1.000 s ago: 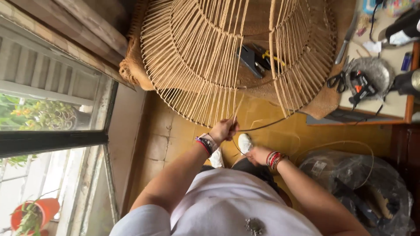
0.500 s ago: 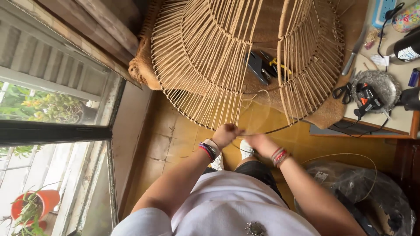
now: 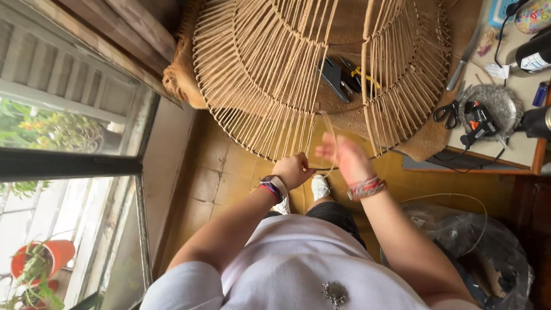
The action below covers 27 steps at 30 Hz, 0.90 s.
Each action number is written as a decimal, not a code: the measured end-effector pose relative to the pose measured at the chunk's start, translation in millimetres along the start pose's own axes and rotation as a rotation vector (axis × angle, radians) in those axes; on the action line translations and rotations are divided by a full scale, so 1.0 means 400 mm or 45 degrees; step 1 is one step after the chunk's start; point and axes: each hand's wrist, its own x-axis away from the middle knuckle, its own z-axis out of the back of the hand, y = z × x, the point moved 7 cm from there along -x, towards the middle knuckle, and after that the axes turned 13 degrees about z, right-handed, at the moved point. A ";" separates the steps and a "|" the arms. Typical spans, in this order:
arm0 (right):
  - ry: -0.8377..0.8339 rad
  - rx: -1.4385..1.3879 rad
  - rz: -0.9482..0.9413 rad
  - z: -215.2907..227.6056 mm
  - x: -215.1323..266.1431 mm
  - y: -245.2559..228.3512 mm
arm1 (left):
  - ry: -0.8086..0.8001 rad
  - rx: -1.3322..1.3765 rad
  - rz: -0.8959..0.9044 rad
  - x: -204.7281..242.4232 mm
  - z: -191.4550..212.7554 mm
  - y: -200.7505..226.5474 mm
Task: Weaving flexible rattan strips through the ribs of a lampshade frame.
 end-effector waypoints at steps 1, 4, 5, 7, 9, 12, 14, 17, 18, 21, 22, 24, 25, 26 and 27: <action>-0.227 0.089 0.222 -0.052 0.001 -0.069 | 0.069 -0.286 -0.013 -0.003 -0.009 -0.004; -0.696 0.612 0.234 -0.036 0.057 -0.005 | -0.022 0.066 -0.075 0.059 0.002 0.065; -0.915 1.052 0.012 0.013 0.086 0.083 | -0.191 0.706 -0.126 0.090 0.012 0.107; -1.029 1.729 -0.151 0.179 0.075 0.208 | -0.324 0.977 0.037 0.093 0.016 0.080; -1.100 2.417 -0.310 0.193 0.038 0.205 | -0.446 1.243 0.192 0.076 0.023 0.062; -0.675 2.254 0.232 -0.003 -0.023 0.011 | -0.109 0.159 0.014 0.049 0.030 0.037; -0.512 0.021 0.296 -0.024 -0.053 -0.067 | 0.125 -0.591 -0.016 0.022 0.015 0.006; -0.721 0.942 0.225 -0.095 0.055 -0.056 | 0.090 0.018 -0.078 -0.102 -0.069 -0.063; -0.720 0.941 0.221 -0.031 0.064 -0.011 | 0.088 0.019 -0.075 -0.045 -0.027 -0.029; -1.106 2.385 -0.436 0.204 0.087 0.172 | -0.329 1.068 0.146 0.066 0.028 0.015; -0.912 1.743 -0.183 0.191 0.046 0.167 | -0.172 0.626 0.081 0.061 0.045 0.026; -0.693 1.101 0.033 0.145 -0.017 0.113 | -0.023 0.186 0.025 0.039 0.047 0.020; -0.513 0.548 0.079 0.095 -0.043 0.064 | 0.069 -0.220 -0.003 0.022 0.035 0.003; -0.324 0.000 0.131 0.051 -0.078 0.011 | 0.167 -0.627 -0.039 0.000 0.027 -0.007; -0.322 0.003 0.130 0.105 -0.067 0.067 | 0.164 -0.625 -0.041 -0.016 -0.008 -0.028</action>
